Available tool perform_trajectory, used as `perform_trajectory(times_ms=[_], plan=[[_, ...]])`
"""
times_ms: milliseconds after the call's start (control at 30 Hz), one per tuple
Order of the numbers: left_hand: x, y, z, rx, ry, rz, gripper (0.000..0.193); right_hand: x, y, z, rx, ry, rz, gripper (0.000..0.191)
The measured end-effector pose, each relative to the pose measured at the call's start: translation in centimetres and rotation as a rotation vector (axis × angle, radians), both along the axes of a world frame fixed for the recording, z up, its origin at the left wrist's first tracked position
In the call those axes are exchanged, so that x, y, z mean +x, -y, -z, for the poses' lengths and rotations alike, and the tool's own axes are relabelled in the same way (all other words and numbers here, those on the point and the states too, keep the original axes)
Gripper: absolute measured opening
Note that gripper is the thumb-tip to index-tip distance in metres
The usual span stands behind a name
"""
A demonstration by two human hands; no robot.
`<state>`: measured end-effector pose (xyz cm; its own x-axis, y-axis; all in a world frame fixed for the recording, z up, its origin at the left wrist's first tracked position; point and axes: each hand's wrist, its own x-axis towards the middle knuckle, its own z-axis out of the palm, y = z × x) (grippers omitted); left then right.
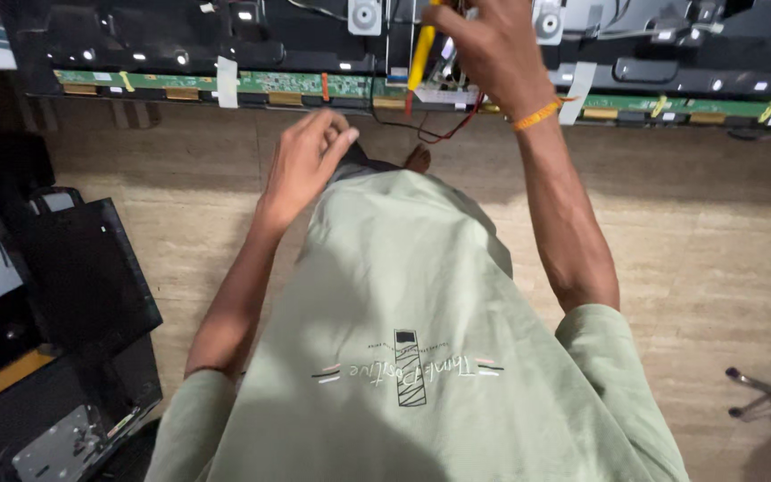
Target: The person carries a multimeter across the repair shop to a television lying with its back panel removed, then probes the TV's circuit boards and internal wiring with the multimeter test leads, repositioning the leads on different boards and components to take electrical measurements.
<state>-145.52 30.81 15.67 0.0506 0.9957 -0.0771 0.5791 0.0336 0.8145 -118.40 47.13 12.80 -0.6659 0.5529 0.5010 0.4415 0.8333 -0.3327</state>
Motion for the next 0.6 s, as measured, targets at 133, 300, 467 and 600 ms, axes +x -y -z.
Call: perform_trajectory(times_ms=[133, 300, 467, 600], plan=[[1.4, -1.7, 1.4, 0.076, 0.115, 0.029, 0.014, 4.9, 3.9, 0.7, 0.089, -0.153, 0.134, 0.031], [2.6, -2.0, 4.1, 0.188, 0.141, -0.023, 0.012, 6.1, 9.0, 4.4, -0.138, -0.903, 0.362, 0.032], [3.0, -2.8, 6.5, 0.421, -0.015, -0.028, 0.015, 4.4, 12.8, 6.2, -0.42, -1.076, 0.354, 0.027], [2.7, -4.0, 8.0, 0.611, -0.196, -0.007, 0.021, 3.2, 14.5, 5.7, -0.668, -0.731, 0.379, 0.02]])
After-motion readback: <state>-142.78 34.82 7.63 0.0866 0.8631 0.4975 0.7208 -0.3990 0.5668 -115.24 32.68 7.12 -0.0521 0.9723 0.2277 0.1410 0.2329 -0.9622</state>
